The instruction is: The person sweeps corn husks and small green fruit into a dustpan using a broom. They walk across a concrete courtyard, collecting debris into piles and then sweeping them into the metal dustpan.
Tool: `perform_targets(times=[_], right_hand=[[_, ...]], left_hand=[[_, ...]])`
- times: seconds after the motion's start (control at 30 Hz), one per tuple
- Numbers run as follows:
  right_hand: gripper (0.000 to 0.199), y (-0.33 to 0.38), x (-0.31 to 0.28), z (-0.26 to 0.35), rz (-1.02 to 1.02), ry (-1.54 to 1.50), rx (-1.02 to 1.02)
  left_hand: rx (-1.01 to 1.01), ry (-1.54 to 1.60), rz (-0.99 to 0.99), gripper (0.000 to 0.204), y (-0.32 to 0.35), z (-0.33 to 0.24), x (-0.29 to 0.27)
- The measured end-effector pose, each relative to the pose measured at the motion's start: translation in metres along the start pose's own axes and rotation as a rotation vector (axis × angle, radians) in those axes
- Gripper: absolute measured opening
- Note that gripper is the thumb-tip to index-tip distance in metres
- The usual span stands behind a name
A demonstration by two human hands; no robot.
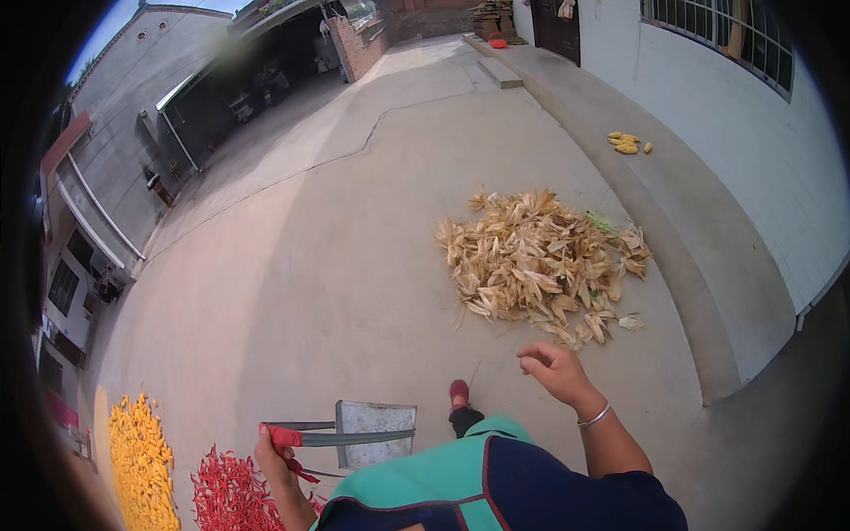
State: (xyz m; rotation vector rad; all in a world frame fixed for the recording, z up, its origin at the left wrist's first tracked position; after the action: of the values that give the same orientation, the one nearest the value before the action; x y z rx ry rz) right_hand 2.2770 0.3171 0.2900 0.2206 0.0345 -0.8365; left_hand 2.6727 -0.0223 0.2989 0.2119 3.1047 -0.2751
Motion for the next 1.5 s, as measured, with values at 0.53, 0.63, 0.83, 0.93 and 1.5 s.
perform_targets(times=[0.53, 0.63, 0.83, 0.93, 1.5], right_hand=[[0.015, -0.728, 0.172, 0.21, 0.092, 0.267, -0.203], [0.016, -0.841, 0.166, 0.206, 0.01, 0.247, -0.069], [0.015, -1.036, 0.091, 0.225, -0.207, 0.021, 0.086], [0.014, -1.139, 0.039, 0.214, -0.375, -0.066, 0.09], [0.011, -1.876, -0.083, 0.408, -0.317, 0.126, -0.059]], left_hand=[[0.027, 0.09, -0.259, 0.037, -0.574, 0.066, 0.302], [-0.009, -0.034, -0.186, 0.038, -0.7, 0.078, 0.406], [-0.083, -0.199, 0.036, 0.036, -0.931, 0.099, 0.644], [-0.032, -0.174, 0.09, 0.037, -1.034, 0.121, 0.758], [0.073, 0.246, 0.203, 0.039, -1.5, 0.153, 1.368]])
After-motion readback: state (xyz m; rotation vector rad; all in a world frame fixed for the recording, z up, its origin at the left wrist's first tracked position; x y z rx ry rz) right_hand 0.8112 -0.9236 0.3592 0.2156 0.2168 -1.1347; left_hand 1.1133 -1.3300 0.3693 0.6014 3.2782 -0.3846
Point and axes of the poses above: each hand's wrist, its own y-axis away from the middle knuckle, its own x-axis out of the palm, z = x × y, the point moved 6 cm from there along -y, towards the middle knuckle, and after that the axes turned 11 degrees about x, right-handed, at the moved point
